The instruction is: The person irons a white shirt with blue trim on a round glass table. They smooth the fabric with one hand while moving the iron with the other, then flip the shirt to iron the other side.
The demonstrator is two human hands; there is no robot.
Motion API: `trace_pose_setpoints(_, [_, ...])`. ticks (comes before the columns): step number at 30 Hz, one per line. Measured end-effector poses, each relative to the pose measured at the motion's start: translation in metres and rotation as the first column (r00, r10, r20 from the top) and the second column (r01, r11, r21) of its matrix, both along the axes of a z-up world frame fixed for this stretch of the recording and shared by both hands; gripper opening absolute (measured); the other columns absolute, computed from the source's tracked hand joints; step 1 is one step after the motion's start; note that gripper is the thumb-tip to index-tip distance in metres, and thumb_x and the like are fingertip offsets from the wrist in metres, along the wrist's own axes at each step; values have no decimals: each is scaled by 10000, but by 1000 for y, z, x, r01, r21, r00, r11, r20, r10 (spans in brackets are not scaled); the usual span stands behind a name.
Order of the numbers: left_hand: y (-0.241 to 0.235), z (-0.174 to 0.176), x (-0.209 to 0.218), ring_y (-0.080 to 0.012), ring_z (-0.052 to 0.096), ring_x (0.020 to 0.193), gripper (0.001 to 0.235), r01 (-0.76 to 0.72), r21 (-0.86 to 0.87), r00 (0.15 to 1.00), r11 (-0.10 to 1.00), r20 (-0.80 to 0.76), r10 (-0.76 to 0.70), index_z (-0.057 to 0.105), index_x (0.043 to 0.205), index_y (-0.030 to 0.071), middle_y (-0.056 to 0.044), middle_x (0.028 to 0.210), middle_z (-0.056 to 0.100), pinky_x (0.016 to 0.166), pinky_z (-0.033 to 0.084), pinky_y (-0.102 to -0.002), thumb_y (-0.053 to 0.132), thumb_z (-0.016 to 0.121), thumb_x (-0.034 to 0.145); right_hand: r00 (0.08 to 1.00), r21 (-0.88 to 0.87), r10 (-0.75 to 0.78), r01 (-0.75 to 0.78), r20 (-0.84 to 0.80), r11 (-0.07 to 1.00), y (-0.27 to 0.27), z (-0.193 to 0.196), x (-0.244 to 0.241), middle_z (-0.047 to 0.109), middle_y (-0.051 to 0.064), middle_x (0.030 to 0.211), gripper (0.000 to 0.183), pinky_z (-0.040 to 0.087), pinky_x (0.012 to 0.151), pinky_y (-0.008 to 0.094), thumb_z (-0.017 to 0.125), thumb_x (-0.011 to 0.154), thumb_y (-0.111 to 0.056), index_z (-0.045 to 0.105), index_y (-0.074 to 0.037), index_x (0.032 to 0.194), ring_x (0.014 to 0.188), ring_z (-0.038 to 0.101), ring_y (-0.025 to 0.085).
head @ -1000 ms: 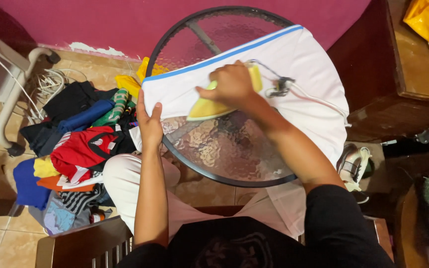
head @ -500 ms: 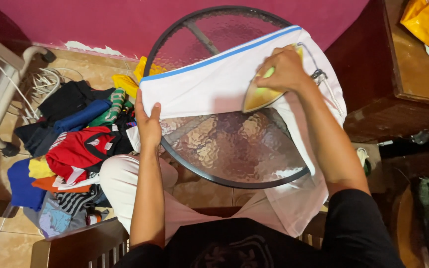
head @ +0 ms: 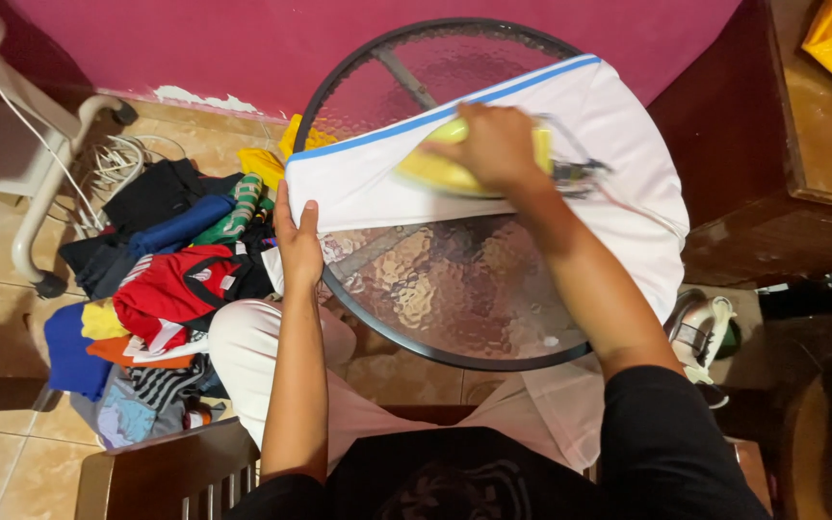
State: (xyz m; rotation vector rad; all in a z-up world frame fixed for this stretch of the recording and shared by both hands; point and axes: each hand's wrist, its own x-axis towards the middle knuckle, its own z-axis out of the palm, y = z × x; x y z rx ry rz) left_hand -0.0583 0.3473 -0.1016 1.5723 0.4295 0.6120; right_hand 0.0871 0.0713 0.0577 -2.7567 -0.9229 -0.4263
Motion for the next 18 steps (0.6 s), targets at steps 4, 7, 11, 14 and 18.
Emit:
trace_pose_setpoints(4, [-15, 30, -6, -402, 254, 1532, 578, 22, -93, 997, 995, 74, -15, 356, 1611, 74, -297, 1622, 302, 1272, 189, -495, 107, 584, 1082, 977, -75, -200, 206, 78, 976, -17, 10, 0, 731, 137, 859, 754, 528, 706, 524, 579, 962, -814, 700, -77, 1065, 780, 743, 400])
trace_pose_setpoints(7, [-16, 38, -7, -395, 250, 1540, 566, 12, -154, 999, 988, 49, -5, 363, 1609, 93, -289, 1627, 274, 1278, 191, -484, 182, 579, 1093, 975, -137, -185, 167, -127, 976, 7, 19, -10, 742, 179, 930, 781, 528, 739, 582, 532, 917, -855, 697, -120, 1125, 877, 731, 482])
trace_pose_setpoints(11, [-12, 20, -2, -411, 236, 1540, 573, 10, -155, 1000, 988, 26, -6, 367, 1611, 99, -286, 1615, 254, 1278, 161, -502, 184, 589, 1089, 992, -65, 86, -92, -92, 994, 44, 11, -35, 733, 98, 886, 664, 564, 764, 477, 577, 899, -806, 674, -160, 1015, 848, 750, 362])
trace_pose_setpoints(14, [-4, 3, 2, -442, 213, 1540, 612, 9, -105, 1000, 994, 20, -7, 356, 1620, 104, -299, 1609, 230, 1276, 144, -525, 146, 621, 1070, 966, -51, 254, -252, 40, 966, 43, 6, -36, 718, 47, 823, 621, 577, 718, 411, 594, 898, -810, 654, -193, 942, 786, 754, 290])
trace_pose_setpoints(18, [1, -1, 1, -443, 309, 1499, 619, -9, -83, 1000, 996, -13, 8, 370, 1613, 103, -300, 1580, 279, 1243, 252, -510, 174, 638, 1060, 959, -34, 281, -282, -35, 959, 7, 12, -16, 727, 48, 787, 603, 564, 715, 427, 694, 821, -806, 679, -204, 850, 816, 742, 328])
